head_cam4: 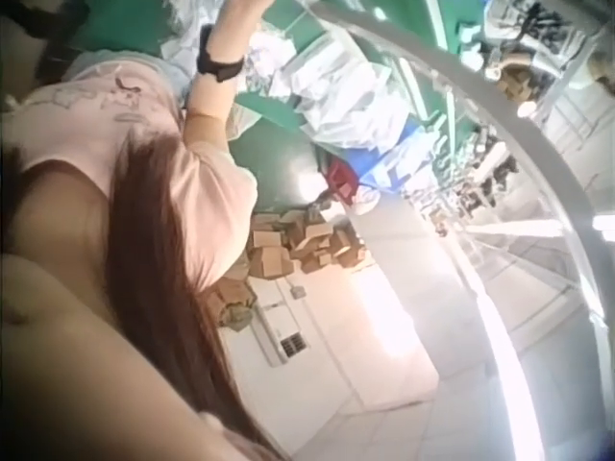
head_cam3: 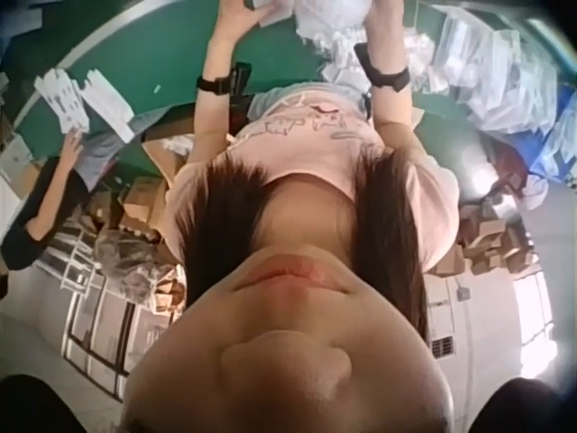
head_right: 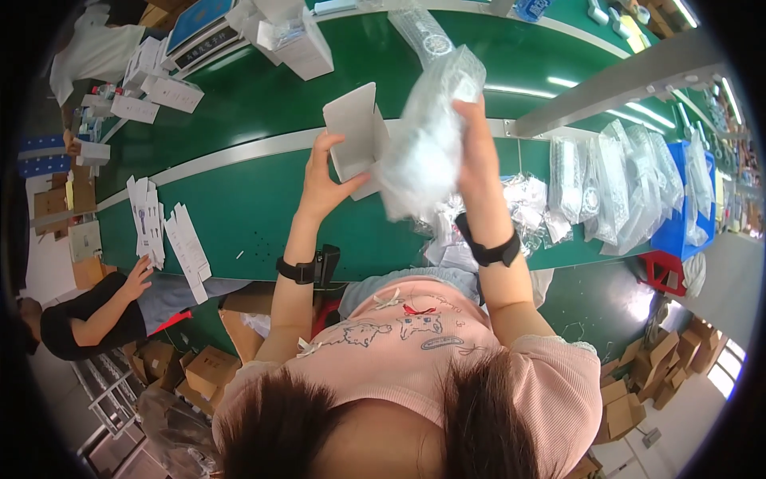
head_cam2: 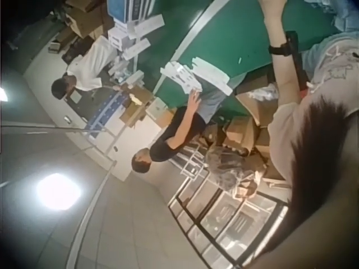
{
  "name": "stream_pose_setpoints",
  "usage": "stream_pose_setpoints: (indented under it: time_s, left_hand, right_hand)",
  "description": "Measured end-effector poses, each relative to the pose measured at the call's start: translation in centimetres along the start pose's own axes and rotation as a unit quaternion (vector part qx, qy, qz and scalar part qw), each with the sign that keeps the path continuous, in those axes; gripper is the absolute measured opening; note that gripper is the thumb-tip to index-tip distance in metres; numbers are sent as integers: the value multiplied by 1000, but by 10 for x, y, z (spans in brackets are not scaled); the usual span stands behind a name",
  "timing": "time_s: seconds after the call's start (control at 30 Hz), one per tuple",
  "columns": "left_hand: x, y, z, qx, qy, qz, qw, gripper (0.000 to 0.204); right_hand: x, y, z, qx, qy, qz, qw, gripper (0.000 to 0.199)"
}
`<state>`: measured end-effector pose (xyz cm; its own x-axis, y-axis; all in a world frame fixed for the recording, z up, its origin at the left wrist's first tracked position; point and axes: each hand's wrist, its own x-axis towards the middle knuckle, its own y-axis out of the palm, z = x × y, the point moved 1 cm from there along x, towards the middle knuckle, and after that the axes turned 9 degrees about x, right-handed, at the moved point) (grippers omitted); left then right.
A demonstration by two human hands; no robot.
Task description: The person packages items by hand, placing a small plastic bag and a bubble-wrapped thermometer into a cardboard box before setting it aside.
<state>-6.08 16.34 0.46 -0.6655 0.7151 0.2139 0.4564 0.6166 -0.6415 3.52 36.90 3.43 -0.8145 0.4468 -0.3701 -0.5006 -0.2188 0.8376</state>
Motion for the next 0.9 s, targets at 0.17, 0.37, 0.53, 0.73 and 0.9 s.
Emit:
stream_pose_setpoints:
  time_s: [0.17, 0.37, 0.53, 0.73, 0.9]
  left_hand:
    - [-1, 26, -28, -3, -77, -75, 994, 74]
    - [-8, 42, -8, -14, -77, -235, 969, 77]
    - [-29, 28, 15, -27, -7, -238, 971, 77]
    - [-46, 23, 21, -55, -58, -290, 954, 76]
    - [-42, 20, 17, 32, -66, -269, 960, 75]
  right_hand:
    - [17, 24, -41, -125, -354, -53, 925, 43]
    - [3, 37, -50, -524, -549, 133, 637, 44]
    - [53, 25, -41, -627, -413, 360, 554, 47]
    - [205, -4, -28, -781, -447, -4, 437, 54]
    - [220, -50, -15, -833, -263, 59, 483, 48]
